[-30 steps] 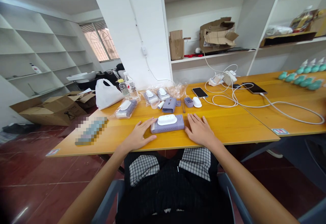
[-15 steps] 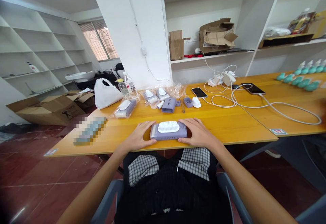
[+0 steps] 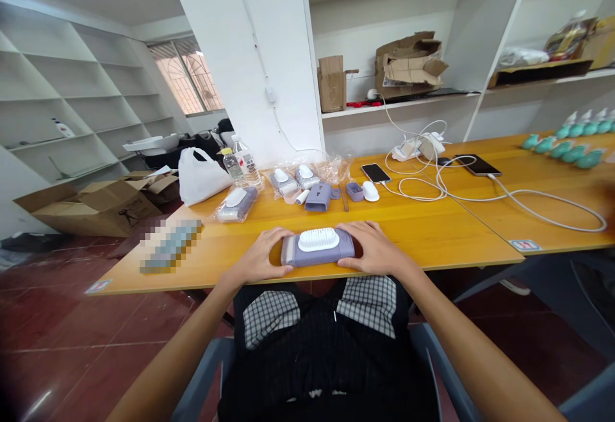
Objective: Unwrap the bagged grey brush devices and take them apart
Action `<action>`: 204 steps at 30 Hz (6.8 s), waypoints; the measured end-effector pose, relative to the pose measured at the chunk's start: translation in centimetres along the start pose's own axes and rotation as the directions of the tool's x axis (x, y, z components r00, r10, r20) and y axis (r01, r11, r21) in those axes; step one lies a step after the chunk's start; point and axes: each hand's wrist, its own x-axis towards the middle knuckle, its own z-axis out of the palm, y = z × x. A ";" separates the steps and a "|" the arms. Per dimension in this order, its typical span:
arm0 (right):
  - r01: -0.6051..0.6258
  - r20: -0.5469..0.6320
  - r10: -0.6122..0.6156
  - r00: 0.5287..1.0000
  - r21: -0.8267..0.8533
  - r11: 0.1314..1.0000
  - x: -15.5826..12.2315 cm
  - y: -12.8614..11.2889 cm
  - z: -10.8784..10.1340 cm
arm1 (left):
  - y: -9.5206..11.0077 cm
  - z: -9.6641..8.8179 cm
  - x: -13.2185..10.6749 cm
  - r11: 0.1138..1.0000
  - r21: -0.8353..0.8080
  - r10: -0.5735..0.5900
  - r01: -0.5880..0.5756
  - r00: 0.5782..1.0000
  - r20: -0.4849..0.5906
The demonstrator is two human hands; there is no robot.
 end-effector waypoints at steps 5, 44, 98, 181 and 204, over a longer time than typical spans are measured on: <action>-0.106 -0.107 0.112 0.988 0.061 0.992 0.1 0.9 0.3 | -1.0 0.0 -0.3 0.990 -0.120 -0.090 0.079 0.992 -0.087; -0.110 -0.028 0.114 0.993 0.122 0.986 0.9 2.1 0.1 | -5.0 -0.5 2.2 0.925 0.222 -0.286 0.308 0.950 -0.124; -0.258 -0.002 0.275 0.961 -0.352 0.900 0.0 4.3 0.5 | -3.4 0.5 -0.4 0.902 0.336 -0.282 0.271 0.959 -0.017; -0.147 -0.017 0.147 0.989 -0.001 0.989 2.6 1.8 0.5 | 0.6 1.5 3.2 0.999 0.026 0.027 -0.027 1.000 -0.010; -0.158 -0.031 0.157 0.987 -0.023 0.987 2.6 1.7 0.6 | -0.7 1.4 3.2 0.996 -0.082 0.048 -0.047 0.999 0.006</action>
